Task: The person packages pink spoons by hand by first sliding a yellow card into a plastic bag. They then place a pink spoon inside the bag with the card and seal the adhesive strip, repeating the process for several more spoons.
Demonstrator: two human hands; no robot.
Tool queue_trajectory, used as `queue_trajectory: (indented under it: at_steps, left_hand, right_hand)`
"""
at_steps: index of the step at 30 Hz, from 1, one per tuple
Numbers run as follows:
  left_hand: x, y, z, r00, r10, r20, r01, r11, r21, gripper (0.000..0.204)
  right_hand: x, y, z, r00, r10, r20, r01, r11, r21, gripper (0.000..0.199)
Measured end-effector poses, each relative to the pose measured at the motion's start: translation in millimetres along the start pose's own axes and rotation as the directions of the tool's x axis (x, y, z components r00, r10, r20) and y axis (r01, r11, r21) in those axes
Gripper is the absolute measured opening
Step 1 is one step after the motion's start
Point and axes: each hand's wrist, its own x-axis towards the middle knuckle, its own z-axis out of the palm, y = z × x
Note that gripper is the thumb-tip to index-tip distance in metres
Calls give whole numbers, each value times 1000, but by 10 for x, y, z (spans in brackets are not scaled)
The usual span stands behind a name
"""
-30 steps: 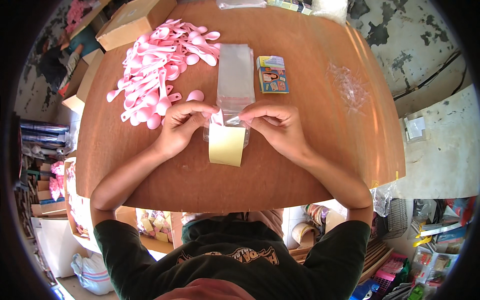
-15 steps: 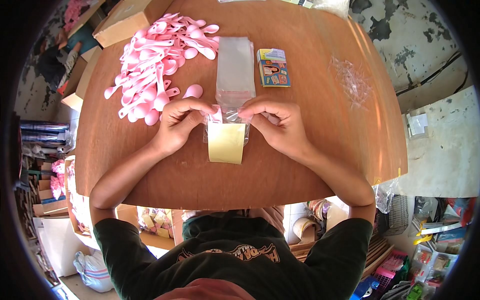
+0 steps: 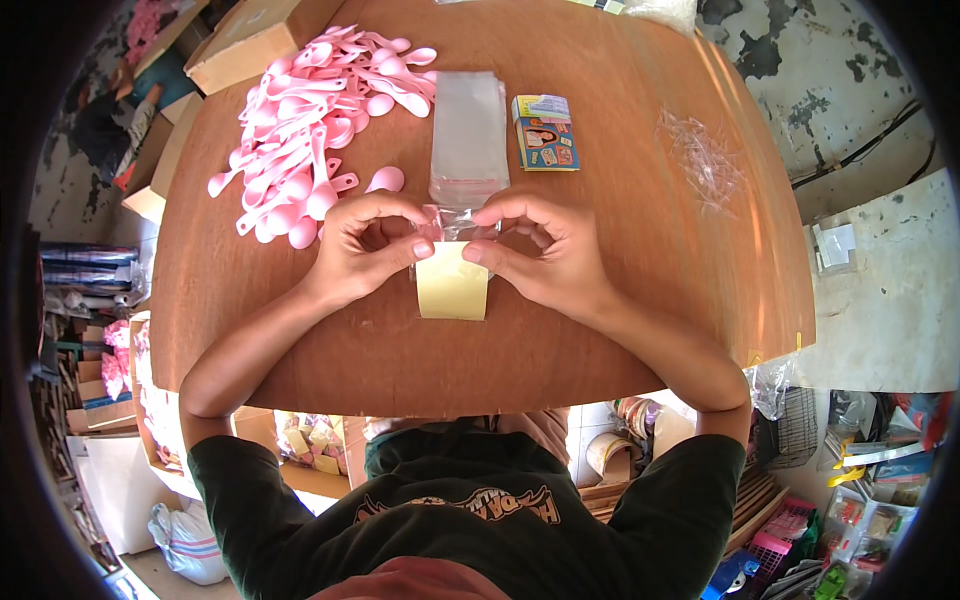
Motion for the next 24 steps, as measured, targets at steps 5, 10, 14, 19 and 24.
queue_trajectory:
  at_steps: [5, 10, 14, 19, 24]
  left_hand:
    - [38, 41, -78, 996, -85, 24, 85, 996, 1, 37]
    - [-185, 750, -265, 945, -324, 37, 309, 927, 213, 37]
    - [-961, 1445, -334, 893, -329, 307, 186, 892, 413, 32]
    - [-2291, 1617, -338, 731, -678, 80, 572, 672, 471, 24]
    - [-3373, 1303, -520, 414, -661, -626, 870, 84, 486, 32]
  right_hand:
    - [-43, 49, 56, 996, 78, -44, -79, 997, -21, 31]
    - [-89, 90, 24, 991, 128, -43, -127, 992, 16, 41]
    - [-126, 75, -168, 982, 163, -100, -169, 984, -53, 41]
    - [-55, 157, -175, 974, 195, -114, -205, 975, -85, 36]
    - [-13, 80, -122, 987, 110, -117, -121, 988, -94, 28]
